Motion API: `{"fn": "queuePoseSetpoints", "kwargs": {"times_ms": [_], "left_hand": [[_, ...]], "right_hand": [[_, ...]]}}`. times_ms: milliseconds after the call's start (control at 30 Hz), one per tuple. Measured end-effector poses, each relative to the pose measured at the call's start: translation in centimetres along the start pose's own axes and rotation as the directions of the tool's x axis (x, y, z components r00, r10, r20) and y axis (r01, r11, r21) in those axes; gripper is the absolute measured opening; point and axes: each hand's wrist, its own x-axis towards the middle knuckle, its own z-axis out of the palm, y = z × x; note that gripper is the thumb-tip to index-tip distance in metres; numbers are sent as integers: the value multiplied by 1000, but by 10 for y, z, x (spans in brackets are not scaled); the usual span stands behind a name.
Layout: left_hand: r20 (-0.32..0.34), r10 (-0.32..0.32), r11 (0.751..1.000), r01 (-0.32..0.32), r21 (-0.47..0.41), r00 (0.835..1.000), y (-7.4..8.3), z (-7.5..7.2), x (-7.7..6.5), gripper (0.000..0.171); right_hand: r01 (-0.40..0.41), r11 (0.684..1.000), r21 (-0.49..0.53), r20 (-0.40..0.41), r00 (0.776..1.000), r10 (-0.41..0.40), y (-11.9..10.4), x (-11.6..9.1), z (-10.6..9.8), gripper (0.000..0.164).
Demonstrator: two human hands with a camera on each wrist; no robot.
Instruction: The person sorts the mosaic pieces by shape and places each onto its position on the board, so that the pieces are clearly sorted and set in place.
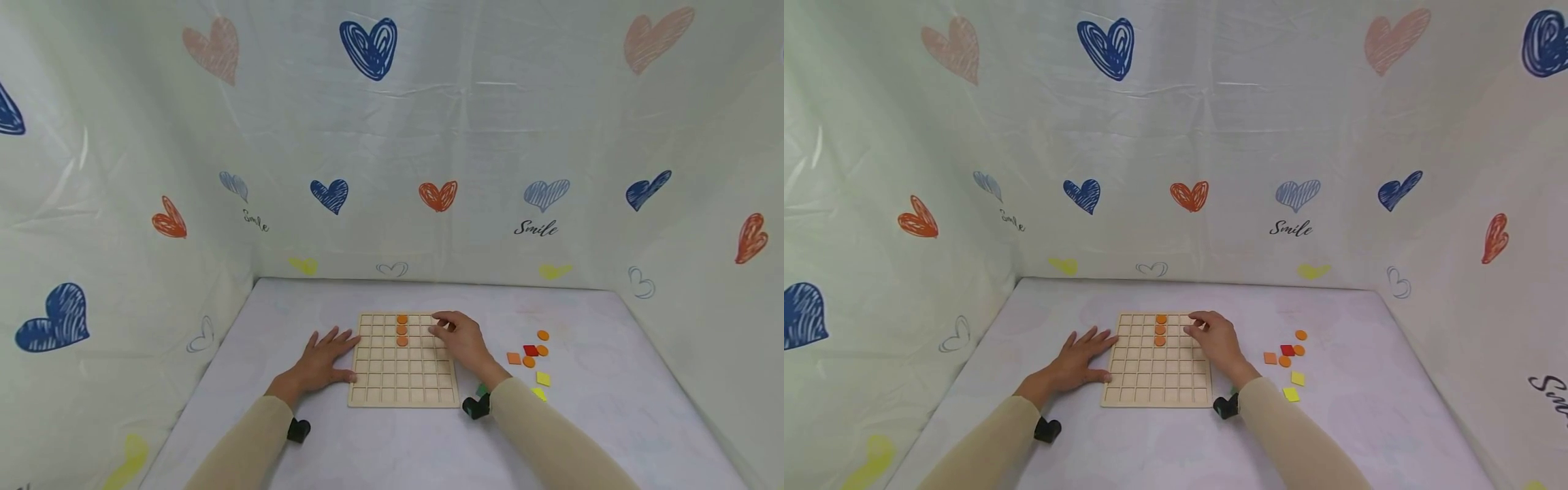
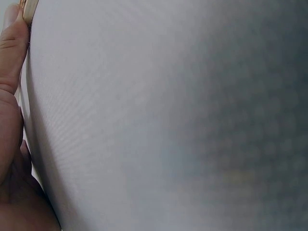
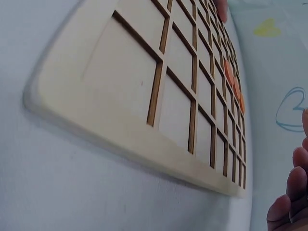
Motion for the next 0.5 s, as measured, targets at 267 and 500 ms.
{"fn": "queuePoseSetpoints", "kwargs": {"times_ms": [267,500], "left_hand": [[-4,6,1000,-6,-3,1000,0,-1,-1,92],[-4,2,1000,-2,-1,1000,1,-1,-1,92]], "right_hand": [[-20,999,-25,-48,999,19,10,-2,-20,36],[-23,998,-54,-84,996,18,11,-7,-35,36]]}}
